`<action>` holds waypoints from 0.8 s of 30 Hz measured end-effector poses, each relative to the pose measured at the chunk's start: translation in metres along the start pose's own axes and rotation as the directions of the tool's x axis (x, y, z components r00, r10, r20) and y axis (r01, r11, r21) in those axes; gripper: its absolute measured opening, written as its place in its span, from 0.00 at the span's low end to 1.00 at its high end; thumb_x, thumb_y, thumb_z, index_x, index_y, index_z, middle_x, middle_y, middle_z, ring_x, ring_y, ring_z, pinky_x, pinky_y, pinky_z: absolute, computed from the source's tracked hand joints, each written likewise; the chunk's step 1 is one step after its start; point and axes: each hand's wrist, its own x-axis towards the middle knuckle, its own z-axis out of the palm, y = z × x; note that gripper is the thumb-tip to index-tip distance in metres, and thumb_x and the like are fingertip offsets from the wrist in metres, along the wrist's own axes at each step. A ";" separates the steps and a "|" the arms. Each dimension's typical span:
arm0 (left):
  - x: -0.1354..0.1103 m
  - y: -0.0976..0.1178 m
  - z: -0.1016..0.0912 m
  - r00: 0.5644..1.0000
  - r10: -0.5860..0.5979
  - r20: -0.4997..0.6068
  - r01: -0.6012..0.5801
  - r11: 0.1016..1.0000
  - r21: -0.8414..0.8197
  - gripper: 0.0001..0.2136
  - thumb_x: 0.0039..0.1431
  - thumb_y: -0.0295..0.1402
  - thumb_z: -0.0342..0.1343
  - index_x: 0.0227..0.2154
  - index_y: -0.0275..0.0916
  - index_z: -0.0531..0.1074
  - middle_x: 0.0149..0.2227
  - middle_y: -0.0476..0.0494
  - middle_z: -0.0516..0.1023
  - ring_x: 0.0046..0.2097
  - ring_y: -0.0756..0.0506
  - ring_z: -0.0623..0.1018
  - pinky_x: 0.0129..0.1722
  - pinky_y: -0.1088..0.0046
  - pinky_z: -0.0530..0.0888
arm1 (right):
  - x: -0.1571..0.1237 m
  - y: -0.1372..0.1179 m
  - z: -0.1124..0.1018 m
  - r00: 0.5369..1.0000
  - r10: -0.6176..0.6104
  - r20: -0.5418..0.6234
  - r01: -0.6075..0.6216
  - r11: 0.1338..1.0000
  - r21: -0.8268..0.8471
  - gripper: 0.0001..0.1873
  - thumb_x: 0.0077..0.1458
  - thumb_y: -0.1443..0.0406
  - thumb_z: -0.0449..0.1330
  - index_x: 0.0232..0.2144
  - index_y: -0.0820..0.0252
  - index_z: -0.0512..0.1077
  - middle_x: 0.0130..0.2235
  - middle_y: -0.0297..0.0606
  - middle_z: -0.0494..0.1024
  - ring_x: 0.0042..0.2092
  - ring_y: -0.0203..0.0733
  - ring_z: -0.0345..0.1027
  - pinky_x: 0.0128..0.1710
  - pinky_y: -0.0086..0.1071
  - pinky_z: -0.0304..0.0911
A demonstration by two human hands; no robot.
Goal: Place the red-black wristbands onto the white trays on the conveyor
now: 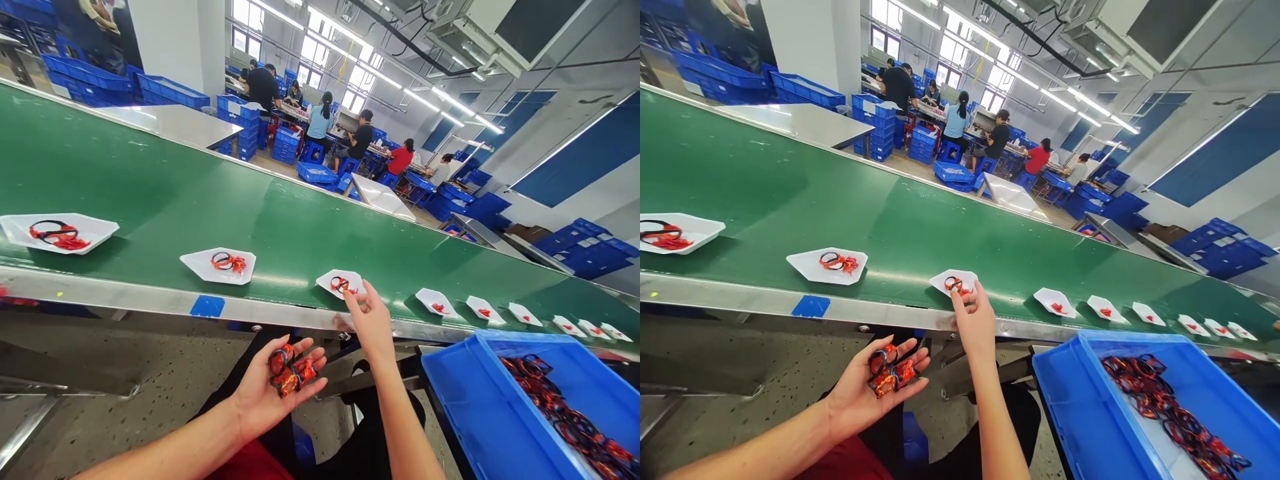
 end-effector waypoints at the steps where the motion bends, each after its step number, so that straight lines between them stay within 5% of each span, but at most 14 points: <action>1: 0.000 0.001 -0.001 1.000 0.004 0.008 -0.004 1.000 -0.003 0.16 0.53 0.35 0.57 0.42 0.29 0.73 0.46 0.29 0.76 0.51 0.36 0.73 0.54 0.51 0.66 | -0.007 -0.001 -0.001 1.000 -0.012 0.028 0.014 0.999 -0.046 0.33 0.47 0.55 0.62 0.54 0.64 0.63 0.30 0.33 0.72 0.26 0.35 0.61 0.27 0.29 0.59; 8: 0.004 0.002 -0.002 0.996 -0.029 0.084 0.026 0.999 0.033 0.16 0.55 0.36 0.55 0.43 0.30 0.73 0.47 0.31 0.76 0.51 0.36 0.73 0.50 0.59 0.69 | -0.099 0.019 -0.012 0.897 -0.126 0.423 0.183 0.978 -0.097 0.21 0.54 0.65 0.57 0.51 0.53 0.67 0.41 0.39 0.73 0.29 0.34 0.66 0.25 0.27 0.63; 13: 0.003 -0.004 0.000 0.992 -0.079 0.097 0.076 0.997 0.029 0.17 0.54 0.36 0.55 0.43 0.30 0.73 0.46 0.32 0.76 0.49 0.37 0.75 0.51 0.59 0.68 | -0.113 0.040 -0.007 0.962 -0.127 0.241 0.134 0.991 -0.011 0.13 0.51 0.66 0.61 0.40 0.51 0.77 0.40 0.40 0.76 0.39 0.42 0.69 0.37 0.31 0.66; 16: 0.001 -0.008 -0.002 0.993 -0.096 0.075 0.092 0.995 0.048 0.17 0.55 0.36 0.55 0.44 0.31 0.72 0.43 0.32 0.78 0.46 0.39 0.77 0.52 0.54 0.67 | -0.110 0.046 -0.009 0.993 0.002 0.122 -0.010 0.998 0.068 0.11 0.48 0.63 0.64 0.38 0.54 0.78 0.37 0.41 0.77 0.37 0.42 0.70 0.35 0.32 0.67; 24: 0.001 -0.011 -0.009 0.988 -0.137 -0.065 0.147 0.970 0.192 0.17 0.51 0.37 0.58 0.44 0.36 0.72 0.44 0.40 0.78 0.45 0.41 0.77 0.39 0.65 0.76 | -0.111 0.046 -0.017 0.942 0.305 0.140 -0.330 0.916 0.228 0.22 0.43 0.55 0.66 0.40 0.63 0.76 0.29 0.39 0.77 0.25 0.36 0.66 0.21 0.29 0.66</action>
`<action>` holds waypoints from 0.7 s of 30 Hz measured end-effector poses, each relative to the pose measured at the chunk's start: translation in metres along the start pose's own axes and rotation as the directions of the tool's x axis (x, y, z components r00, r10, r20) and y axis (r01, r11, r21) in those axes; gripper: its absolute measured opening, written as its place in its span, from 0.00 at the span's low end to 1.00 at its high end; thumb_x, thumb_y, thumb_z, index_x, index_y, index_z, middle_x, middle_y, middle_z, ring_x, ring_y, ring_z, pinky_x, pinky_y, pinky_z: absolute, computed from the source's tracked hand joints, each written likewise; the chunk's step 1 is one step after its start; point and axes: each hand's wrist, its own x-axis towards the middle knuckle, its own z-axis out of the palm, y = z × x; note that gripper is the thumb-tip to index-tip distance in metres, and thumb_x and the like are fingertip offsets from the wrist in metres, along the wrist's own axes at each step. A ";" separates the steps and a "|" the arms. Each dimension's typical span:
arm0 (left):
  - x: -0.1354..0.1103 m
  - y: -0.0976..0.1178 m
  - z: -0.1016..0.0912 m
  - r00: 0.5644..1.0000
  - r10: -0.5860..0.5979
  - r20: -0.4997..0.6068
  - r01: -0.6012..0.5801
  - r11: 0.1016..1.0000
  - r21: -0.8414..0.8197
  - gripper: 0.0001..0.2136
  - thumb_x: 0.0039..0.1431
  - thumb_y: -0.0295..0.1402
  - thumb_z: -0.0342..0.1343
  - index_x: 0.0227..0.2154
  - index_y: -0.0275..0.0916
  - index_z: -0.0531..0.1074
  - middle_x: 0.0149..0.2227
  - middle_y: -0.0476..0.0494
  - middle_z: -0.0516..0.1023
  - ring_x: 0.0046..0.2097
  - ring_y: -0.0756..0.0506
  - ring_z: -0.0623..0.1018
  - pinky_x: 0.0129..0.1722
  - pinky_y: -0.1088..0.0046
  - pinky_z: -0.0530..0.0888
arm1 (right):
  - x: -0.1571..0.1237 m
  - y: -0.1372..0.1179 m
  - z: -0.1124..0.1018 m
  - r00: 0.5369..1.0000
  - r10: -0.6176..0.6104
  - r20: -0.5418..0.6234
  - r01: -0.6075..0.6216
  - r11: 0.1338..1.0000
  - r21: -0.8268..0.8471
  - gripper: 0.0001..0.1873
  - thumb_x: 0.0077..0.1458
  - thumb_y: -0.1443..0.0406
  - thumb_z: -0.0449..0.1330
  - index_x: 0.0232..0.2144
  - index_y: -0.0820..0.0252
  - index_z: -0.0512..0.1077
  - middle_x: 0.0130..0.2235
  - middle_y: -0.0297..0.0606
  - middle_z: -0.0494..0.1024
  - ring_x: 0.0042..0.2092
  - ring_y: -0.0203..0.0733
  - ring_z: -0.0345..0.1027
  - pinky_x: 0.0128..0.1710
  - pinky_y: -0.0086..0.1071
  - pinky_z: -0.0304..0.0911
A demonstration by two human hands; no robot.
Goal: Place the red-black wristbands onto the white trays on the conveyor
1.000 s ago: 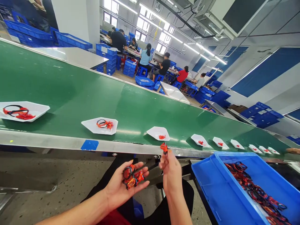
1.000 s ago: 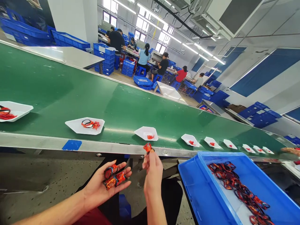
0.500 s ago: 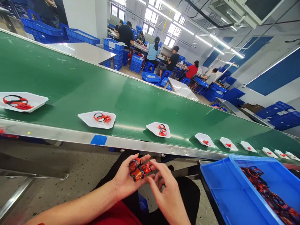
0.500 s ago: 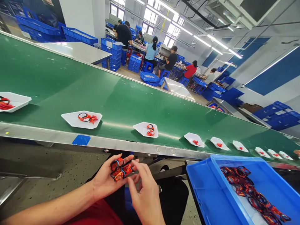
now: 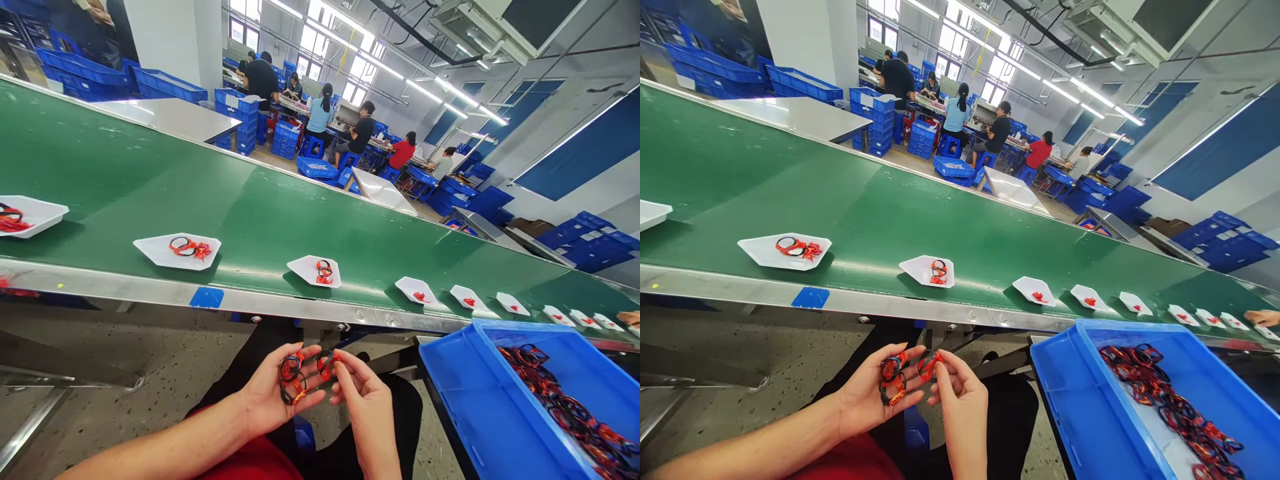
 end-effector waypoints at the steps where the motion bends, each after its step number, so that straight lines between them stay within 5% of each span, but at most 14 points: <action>1: 0.001 0.000 -0.001 1.000 -0.001 -0.021 0.001 1.000 0.016 0.18 0.51 0.37 0.59 0.44 0.36 0.72 0.43 0.41 0.79 0.44 0.42 0.78 0.36 0.67 0.77 | 0.000 0.001 0.000 1.000 0.017 -0.002 -0.017 1.000 0.025 0.22 0.43 0.55 0.67 0.39 0.63 0.76 0.29 0.39 0.77 0.25 0.35 0.66 0.21 0.28 0.65; 6: 0.004 -0.001 -0.003 0.996 -0.007 -0.090 0.010 0.999 0.040 0.16 0.50 0.37 0.60 0.42 0.35 0.73 0.37 0.43 0.80 0.35 0.46 0.79 0.29 0.72 0.77 | 0.001 0.009 -0.001 0.993 0.113 0.038 -0.119 0.955 0.273 0.19 0.42 0.58 0.68 0.37 0.62 0.76 0.31 0.37 0.76 0.24 0.29 0.61 0.20 0.23 0.61; 11: 0.003 -0.001 0.000 0.991 -0.012 -0.136 0.018 0.999 0.042 0.13 0.50 0.36 0.60 0.38 0.35 0.74 0.32 0.45 0.80 0.29 0.48 0.79 0.25 0.74 0.76 | 0.000 0.013 0.002 0.967 0.212 0.142 -0.255 0.765 0.592 0.20 0.35 0.61 0.72 0.34 0.62 0.77 0.28 0.33 0.71 0.23 0.26 0.55 0.18 0.20 0.55; 21: 0.005 0.002 0.002 0.984 -0.005 -0.180 0.015 0.998 0.054 0.12 0.48 0.36 0.61 0.35 0.35 0.74 0.30 0.45 0.80 0.27 0.49 0.78 0.24 0.75 0.76 | 0.003 0.021 0.005 0.911 0.113 0.396 -0.383 0.583 0.716 0.12 0.44 0.62 0.68 0.31 0.63 0.75 0.24 0.27 0.60 0.22 0.24 0.47 0.20 0.18 0.51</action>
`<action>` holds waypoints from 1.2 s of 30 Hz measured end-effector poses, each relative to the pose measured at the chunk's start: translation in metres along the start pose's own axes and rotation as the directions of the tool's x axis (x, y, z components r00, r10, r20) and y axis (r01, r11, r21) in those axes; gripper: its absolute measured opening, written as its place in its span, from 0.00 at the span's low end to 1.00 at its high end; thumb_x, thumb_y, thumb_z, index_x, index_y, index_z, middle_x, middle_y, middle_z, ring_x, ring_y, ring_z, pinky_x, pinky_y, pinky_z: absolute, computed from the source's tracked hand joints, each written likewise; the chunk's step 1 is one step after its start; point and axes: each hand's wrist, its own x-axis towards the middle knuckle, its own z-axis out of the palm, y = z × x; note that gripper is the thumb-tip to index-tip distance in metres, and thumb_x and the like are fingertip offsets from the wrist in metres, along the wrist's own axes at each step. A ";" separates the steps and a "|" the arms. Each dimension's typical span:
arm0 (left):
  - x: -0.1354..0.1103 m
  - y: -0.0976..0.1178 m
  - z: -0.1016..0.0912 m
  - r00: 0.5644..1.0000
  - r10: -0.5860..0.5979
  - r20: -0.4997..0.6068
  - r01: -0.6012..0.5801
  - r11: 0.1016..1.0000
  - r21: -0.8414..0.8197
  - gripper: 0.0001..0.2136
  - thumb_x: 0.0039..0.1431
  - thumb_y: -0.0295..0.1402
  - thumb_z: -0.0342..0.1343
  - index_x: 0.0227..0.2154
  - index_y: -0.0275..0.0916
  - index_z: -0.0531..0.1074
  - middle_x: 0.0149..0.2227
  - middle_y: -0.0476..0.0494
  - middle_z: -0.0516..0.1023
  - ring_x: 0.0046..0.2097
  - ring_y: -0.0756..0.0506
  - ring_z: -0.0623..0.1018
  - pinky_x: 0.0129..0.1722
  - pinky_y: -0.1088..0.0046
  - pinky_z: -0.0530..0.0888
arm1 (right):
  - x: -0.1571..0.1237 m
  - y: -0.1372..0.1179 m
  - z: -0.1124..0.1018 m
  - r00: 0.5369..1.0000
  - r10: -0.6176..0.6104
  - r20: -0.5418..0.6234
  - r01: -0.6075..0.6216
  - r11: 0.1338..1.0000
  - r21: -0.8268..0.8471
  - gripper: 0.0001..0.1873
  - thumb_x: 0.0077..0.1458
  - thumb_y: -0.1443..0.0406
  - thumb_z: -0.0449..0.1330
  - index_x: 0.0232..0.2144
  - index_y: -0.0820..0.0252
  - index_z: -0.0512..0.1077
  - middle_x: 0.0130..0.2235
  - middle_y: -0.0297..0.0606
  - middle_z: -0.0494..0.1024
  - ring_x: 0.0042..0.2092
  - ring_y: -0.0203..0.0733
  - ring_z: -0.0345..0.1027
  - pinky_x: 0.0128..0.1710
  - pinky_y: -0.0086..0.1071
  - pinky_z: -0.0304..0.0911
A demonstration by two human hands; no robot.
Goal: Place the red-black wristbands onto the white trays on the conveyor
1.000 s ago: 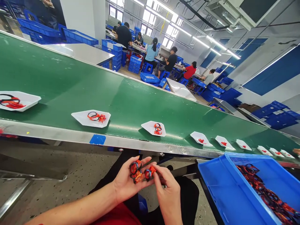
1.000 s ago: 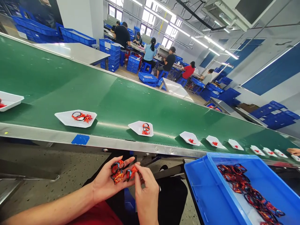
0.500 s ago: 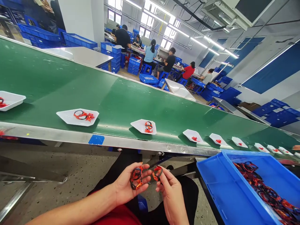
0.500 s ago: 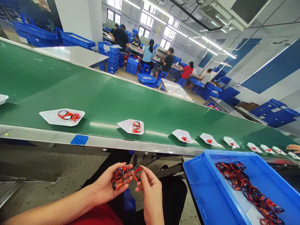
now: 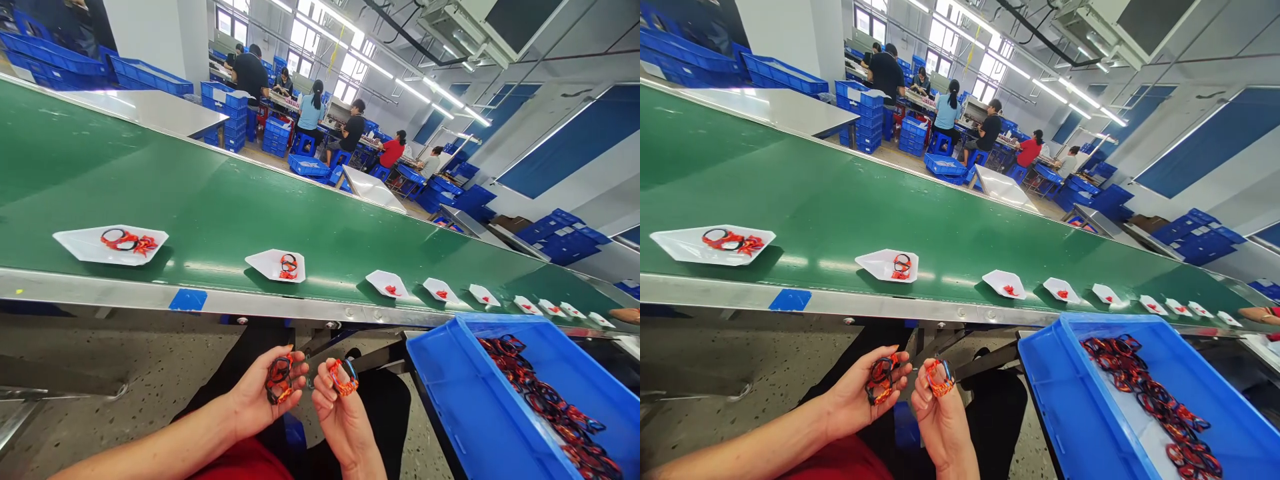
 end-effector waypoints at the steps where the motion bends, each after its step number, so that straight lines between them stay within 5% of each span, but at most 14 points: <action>1: 0.000 0.000 0.000 1.000 0.002 0.000 -0.002 1.000 0.000 0.12 0.48 0.36 0.61 0.35 0.35 0.74 0.30 0.45 0.80 0.27 0.49 0.78 0.24 0.75 0.76 | 0.000 0.000 -0.001 0.999 0.004 0.037 -0.005 1.000 0.003 0.11 0.45 0.61 0.68 0.30 0.62 0.75 0.24 0.26 0.59 0.22 0.24 0.46 0.20 0.18 0.51; 13: 0.002 -0.002 -0.003 1.000 0.002 0.005 -0.002 1.000 0.025 0.10 0.48 0.34 0.62 0.32 0.35 0.73 0.29 0.47 0.78 0.25 0.51 0.76 0.22 0.78 0.74 | 0.006 0.000 -0.016 0.976 0.005 0.219 0.002 1.000 -0.031 0.11 0.45 0.57 0.67 0.26 0.58 0.75 0.21 0.25 0.51 0.21 0.26 0.38 0.20 0.19 0.48; 17: -0.002 -0.003 -0.001 1.000 0.016 0.012 -0.017 0.993 0.114 0.10 0.46 0.35 0.63 0.32 0.36 0.73 0.29 0.50 0.76 0.23 0.55 0.72 0.20 0.82 0.69 | 0.006 0.002 -0.019 0.973 0.014 0.232 -0.008 1.000 -0.027 0.11 0.44 0.57 0.68 0.26 0.58 0.75 0.21 0.24 0.51 0.21 0.25 0.38 0.20 0.18 0.48; 20: -0.005 -0.003 0.004 0.988 0.102 0.119 -0.131 0.953 0.274 0.10 0.48 0.36 0.62 0.33 0.38 0.74 0.28 0.51 0.73 0.23 0.56 0.70 0.20 0.82 0.66 | 0.006 0.006 -0.021 0.977 0.013 0.211 -0.015 1.000 0.008 0.11 0.45 0.58 0.68 0.25 0.59 0.74 0.21 0.24 0.52 0.20 0.25 0.38 0.19 0.18 0.48; 25: -0.007 0.005 0.027 0.891 0.300 0.341 -0.454 0.607 0.652 0.10 0.49 0.37 0.59 0.31 0.36 0.76 0.23 0.50 0.70 0.21 0.54 0.67 0.20 0.81 0.63 | 0.001 0.016 -0.024 0.984 0.048 0.173 -0.070 0.990 0.125 0.09 0.44 0.63 0.69 0.27 0.61 0.74 0.20 0.23 0.54 0.19 0.23 0.41 0.17 0.14 0.49; 29: -0.008 0.013 0.045 0.831 0.289 0.476 -0.553 0.333 0.764 0.10 0.50 0.36 0.58 0.30 0.35 0.78 0.23 0.47 0.74 0.24 0.52 0.68 0.22 0.80 0.65 | -0.006 0.023 -0.021 0.989 0.065 0.135 -0.103 0.948 0.300 0.10 0.43 0.68 0.69 0.30 0.63 0.73 0.20 0.22 0.58 0.18 0.20 0.48 0.17 0.12 0.51; 36: -0.004 0.024 0.052 0.792 0.130 0.596 -0.610 0.133 0.781 0.12 0.52 0.36 0.54 0.33 0.34 0.79 0.25 0.45 0.76 0.25 0.51 0.70 0.21 0.81 0.65 | -0.015 0.027 -0.019 0.980 0.058 0.188 -0.143 0.866 0.479 0.08 0.46 0.73 0.65 0.31 0.65 0.70 0.18 0.20 0.61 0.18 0.19 0.54 0.16 0.09 0.54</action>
